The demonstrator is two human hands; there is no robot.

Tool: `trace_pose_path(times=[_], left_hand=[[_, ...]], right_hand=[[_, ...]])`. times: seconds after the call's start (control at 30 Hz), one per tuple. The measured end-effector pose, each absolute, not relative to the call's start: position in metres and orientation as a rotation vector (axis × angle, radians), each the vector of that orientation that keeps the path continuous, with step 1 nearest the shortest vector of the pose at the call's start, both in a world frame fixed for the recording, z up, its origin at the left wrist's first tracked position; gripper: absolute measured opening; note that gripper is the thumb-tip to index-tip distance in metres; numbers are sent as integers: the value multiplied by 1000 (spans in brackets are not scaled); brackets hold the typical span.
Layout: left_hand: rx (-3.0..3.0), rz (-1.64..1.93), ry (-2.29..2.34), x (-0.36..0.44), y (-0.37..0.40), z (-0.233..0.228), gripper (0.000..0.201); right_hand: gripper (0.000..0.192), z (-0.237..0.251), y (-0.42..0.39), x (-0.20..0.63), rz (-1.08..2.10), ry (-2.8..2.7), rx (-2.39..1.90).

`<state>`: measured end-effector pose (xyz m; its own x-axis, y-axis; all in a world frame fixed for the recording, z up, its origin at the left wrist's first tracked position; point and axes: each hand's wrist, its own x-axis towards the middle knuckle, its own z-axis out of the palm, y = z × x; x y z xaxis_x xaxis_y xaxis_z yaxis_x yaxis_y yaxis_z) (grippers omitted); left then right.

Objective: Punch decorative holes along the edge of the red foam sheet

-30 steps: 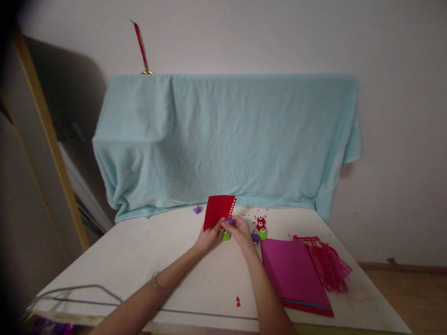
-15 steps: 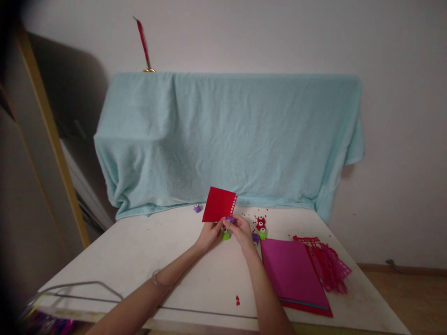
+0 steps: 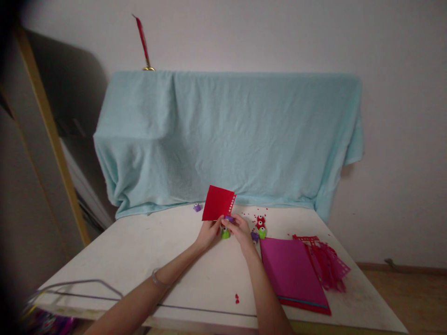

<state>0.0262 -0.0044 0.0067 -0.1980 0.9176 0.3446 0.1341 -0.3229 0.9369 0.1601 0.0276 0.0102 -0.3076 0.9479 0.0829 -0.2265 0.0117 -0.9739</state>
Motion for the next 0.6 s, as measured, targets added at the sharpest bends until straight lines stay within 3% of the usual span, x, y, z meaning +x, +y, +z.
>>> trace_pose_path(times=[0.37,0.6], left_hand=[[1483,1517,1328,25,-4,5,46],[1552,1383,1445,21,-5,3,62]], right_hand=[[41,14,25,162,1462,-1312,-825],[43,15,26,161,1458,-1268,-844]])
